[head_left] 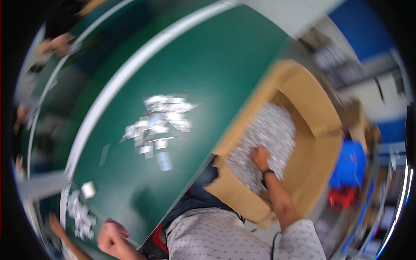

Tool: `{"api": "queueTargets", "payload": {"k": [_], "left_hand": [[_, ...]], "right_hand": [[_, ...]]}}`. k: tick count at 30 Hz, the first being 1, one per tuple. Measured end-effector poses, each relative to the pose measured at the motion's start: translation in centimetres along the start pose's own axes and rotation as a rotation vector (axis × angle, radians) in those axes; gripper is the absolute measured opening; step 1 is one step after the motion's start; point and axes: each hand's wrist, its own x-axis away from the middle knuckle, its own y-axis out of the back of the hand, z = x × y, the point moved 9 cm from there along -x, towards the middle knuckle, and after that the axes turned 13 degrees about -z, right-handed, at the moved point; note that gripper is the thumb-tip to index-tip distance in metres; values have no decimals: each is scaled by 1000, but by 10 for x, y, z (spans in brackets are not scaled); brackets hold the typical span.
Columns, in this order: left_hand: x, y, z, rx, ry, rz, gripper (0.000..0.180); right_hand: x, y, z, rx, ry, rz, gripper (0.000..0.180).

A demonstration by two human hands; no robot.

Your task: Assembling small plastic components at a factory workbench by joining multiple parts together.

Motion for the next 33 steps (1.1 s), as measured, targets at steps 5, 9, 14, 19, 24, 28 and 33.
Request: {"api": "queueTargets", "payload": {"k": [5,9,14,19,24,28,33], "left_hand": [[39,-110,-1,-69,77,453,41],[49,-112,-2,-132,-34,475,42],[46,-115,-18,-201,-66,575,29],[46,-120,-17,-187,-26,549,28],[47,-119,-14,-246,-30,516,28],[46,-122,-17,-236,-72,523,27],[46,-113,-9,-159,14,551,19]], "right_hand": [[-7,62,-45,18,-414,-8,32],[10,70,-67,23,-673,27,50],[0,56,-49,-82,-527,-45,29],[2,31,-58,88,-485,103,18],[41,-18,-57,-21,-544,539,27],[51,-13,-65,60,-551,324,28],[38,13,-44,-329,-706,552,23]]}}
